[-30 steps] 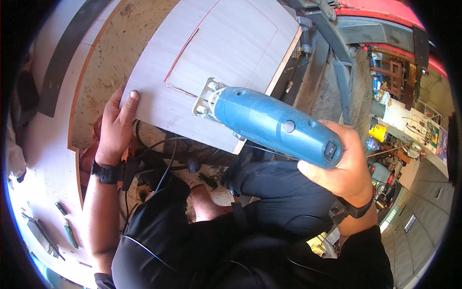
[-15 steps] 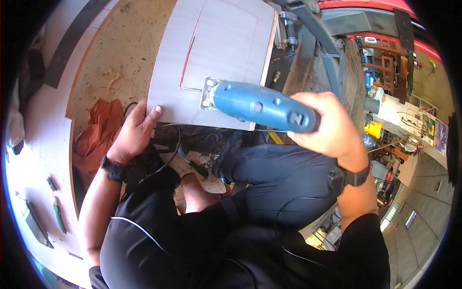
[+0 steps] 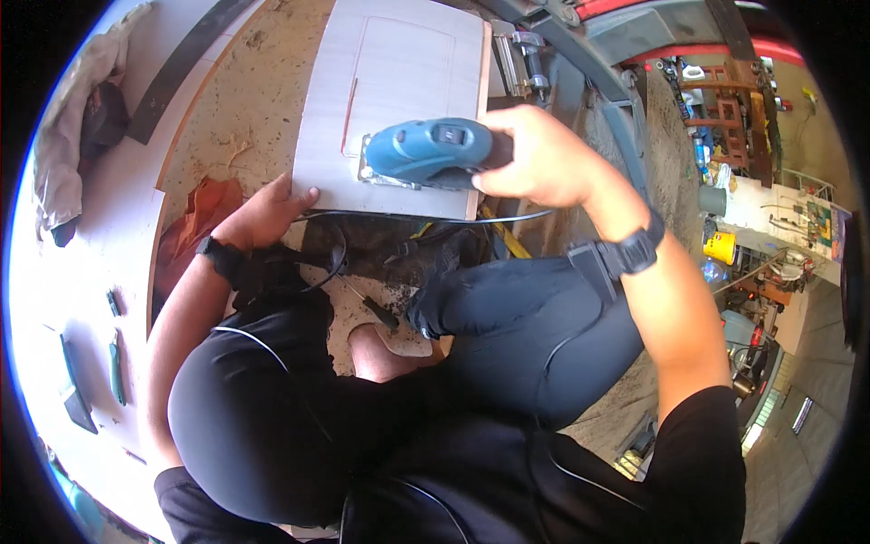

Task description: Cutting a rectangular hole in a wooden board using a jigsaw.

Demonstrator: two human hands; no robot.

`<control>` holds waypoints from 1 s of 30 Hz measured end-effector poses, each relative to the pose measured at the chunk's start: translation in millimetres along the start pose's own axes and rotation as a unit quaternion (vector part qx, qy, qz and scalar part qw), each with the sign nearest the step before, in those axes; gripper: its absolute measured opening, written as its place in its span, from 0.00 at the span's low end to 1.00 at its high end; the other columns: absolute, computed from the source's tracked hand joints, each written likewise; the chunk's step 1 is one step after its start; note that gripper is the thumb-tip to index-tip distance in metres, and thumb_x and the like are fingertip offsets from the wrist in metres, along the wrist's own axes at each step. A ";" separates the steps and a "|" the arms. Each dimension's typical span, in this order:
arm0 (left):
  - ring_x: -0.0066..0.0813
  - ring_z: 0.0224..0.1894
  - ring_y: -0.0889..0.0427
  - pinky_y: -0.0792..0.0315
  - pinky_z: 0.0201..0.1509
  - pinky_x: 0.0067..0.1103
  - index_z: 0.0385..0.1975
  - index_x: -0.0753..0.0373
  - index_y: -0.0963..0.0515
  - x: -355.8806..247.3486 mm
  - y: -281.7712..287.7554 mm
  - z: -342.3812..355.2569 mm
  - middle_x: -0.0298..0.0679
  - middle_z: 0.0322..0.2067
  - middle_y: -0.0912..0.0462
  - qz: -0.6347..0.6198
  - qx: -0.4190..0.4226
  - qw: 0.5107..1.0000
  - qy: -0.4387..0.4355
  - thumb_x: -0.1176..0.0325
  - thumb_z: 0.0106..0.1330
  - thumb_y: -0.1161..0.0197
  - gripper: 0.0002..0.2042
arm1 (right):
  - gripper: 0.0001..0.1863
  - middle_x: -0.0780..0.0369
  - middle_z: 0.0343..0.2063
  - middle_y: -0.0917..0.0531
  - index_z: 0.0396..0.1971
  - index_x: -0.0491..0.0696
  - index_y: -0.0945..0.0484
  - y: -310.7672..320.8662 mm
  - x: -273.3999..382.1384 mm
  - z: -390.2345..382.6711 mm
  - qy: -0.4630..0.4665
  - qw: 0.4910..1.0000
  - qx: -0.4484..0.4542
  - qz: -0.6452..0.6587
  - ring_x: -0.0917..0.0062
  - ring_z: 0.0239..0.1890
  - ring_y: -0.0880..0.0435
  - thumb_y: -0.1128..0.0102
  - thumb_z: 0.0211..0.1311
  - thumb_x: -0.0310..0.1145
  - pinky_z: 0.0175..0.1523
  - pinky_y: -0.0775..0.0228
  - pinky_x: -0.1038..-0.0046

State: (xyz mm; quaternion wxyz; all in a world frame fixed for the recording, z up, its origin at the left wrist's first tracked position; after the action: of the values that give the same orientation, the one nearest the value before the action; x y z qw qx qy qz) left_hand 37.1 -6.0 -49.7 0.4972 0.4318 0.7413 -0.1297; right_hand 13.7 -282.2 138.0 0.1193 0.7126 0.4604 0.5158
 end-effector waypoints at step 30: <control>0.60 0.50 0.23 0.28 0.56 0.44 0.46 0.69 0.29 14.3 -4.9 -3.3 0.58 0.43 0.21 0.002 -0.056 0.987 -0.150 0.53 0.79 0.42 0.20 | 0.17 0.63 0.30 0.13 0.43 0.39 0.16 -7.6 44.6 19.9 -0.118 0.992 0.004 0.044 0.84 0.35 0.16 0.27 0.51 0.25 0.45 0.23 0.76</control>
State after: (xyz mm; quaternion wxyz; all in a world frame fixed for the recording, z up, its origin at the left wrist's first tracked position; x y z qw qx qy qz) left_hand 29.4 0.5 -61.4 0.6267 0.3806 0.6633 -0.1500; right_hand 28.4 -237.2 152.2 0.1467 0.7888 0.4133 0.4307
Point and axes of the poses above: each hand's wrist, its own z-axis towards the middle knuckle, its own y-axis out of the back of the hand, x = y × z, the point moved 7 cm from there along z, towards the middle knuckle
